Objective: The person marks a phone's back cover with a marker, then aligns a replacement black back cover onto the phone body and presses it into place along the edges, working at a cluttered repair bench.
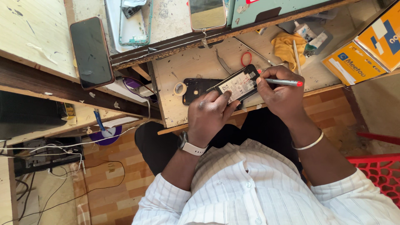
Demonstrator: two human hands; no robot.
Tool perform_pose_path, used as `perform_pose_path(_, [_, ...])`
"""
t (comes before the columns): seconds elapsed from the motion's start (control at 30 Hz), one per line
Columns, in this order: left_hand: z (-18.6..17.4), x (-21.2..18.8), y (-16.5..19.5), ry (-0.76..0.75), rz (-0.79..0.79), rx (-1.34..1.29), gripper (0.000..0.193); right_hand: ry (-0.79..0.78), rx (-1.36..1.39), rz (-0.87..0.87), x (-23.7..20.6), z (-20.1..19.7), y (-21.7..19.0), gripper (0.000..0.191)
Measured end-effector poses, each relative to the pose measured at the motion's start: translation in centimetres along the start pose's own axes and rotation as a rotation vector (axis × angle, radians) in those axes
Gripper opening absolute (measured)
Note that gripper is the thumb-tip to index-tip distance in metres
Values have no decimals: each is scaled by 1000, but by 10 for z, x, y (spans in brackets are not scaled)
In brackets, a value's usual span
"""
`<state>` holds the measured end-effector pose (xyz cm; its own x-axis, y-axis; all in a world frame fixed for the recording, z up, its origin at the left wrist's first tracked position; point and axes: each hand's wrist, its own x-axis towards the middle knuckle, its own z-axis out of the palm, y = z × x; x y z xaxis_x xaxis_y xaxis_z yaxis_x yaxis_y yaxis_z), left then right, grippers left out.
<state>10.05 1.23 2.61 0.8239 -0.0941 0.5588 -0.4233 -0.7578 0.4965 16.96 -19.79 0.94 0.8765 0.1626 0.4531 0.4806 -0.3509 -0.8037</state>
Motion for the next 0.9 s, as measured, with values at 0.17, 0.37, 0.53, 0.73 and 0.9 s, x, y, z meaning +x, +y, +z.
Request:
perform_pose_path(0.17, [1,-2,-1,9,5,-8,27,9,22,4,-1,1,6,9])
perform_pose_path(0.37, [5,-9,-6,103,-27,-135,84,28,130,23,-3,-1,1,10])
perform_pose_path(0.53, [-2,-20,-15,106,-153,-305,128,-191,331,70,-29,0,-32,18])
perform_pose_path(0.73, [-4,-28,-15,33,-149,-319,136,-298,332,90,-31,15,-49,16])
perform_pose_path(0.9, [-4,-29,-24,210,-220,-803,110,-257,272,9,-32,18,-66,17])
